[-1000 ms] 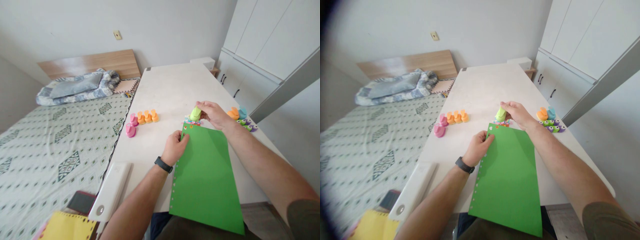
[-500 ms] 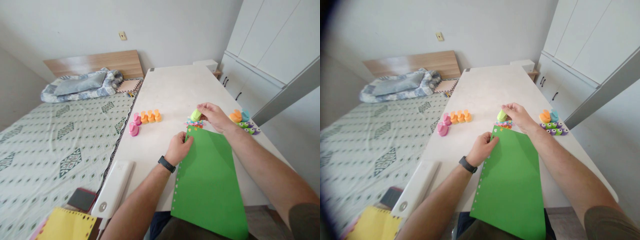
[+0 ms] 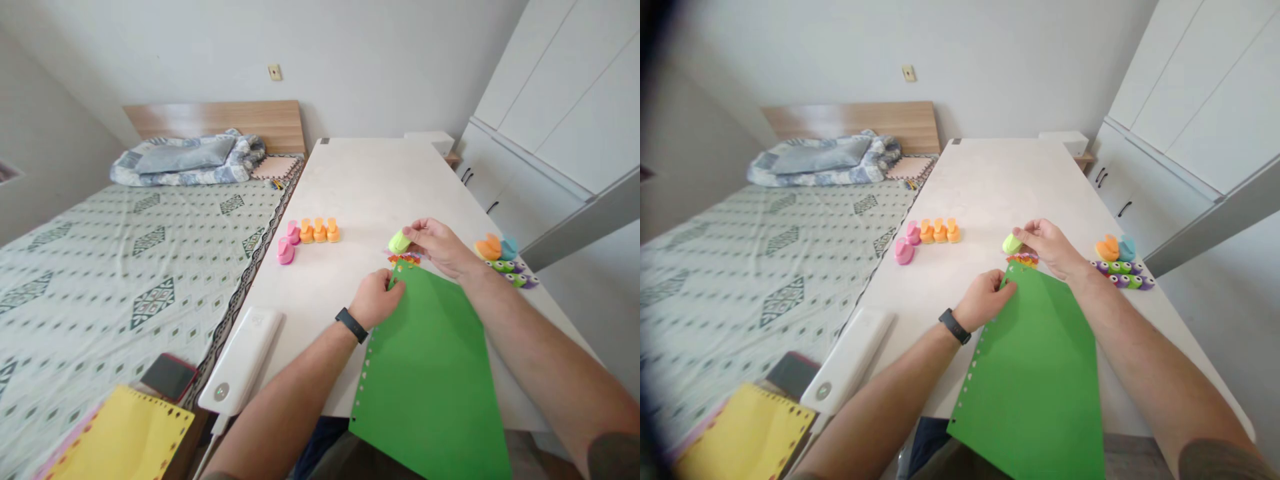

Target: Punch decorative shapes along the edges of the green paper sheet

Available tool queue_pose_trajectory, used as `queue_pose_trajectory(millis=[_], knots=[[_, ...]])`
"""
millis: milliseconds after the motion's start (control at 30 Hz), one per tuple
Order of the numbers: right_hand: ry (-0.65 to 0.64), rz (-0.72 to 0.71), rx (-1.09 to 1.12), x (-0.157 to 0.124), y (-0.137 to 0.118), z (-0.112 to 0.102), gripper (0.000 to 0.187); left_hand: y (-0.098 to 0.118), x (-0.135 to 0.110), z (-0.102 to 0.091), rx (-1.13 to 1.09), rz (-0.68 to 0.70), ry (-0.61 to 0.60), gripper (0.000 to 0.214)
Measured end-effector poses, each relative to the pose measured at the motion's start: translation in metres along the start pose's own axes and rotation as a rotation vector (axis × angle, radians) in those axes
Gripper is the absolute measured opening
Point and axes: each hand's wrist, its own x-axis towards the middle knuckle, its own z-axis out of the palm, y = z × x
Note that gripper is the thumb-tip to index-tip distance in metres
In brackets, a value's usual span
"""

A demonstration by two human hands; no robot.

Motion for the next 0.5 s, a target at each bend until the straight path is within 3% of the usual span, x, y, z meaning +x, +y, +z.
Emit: queue_pose_trajectory(millis=[167,367,500], knots=[[-0.101,-0.010,-0.138,0.019,-0.003,0.049,0.046,0.004,-0.001,-0.001,0.025,0.040,0.022,0.024],[-0.234,-0.165,-0.681,0.055,0.003,0.133,0.040,0.004,0.000,-0.003,-0.030,0.060,0.032,0.020],[-0.322,-0.134,-0.899,0.071,0.014,0.181,0.034,0.004,0.003,-0.005,-0.214,0.128,0.037,0.010]])
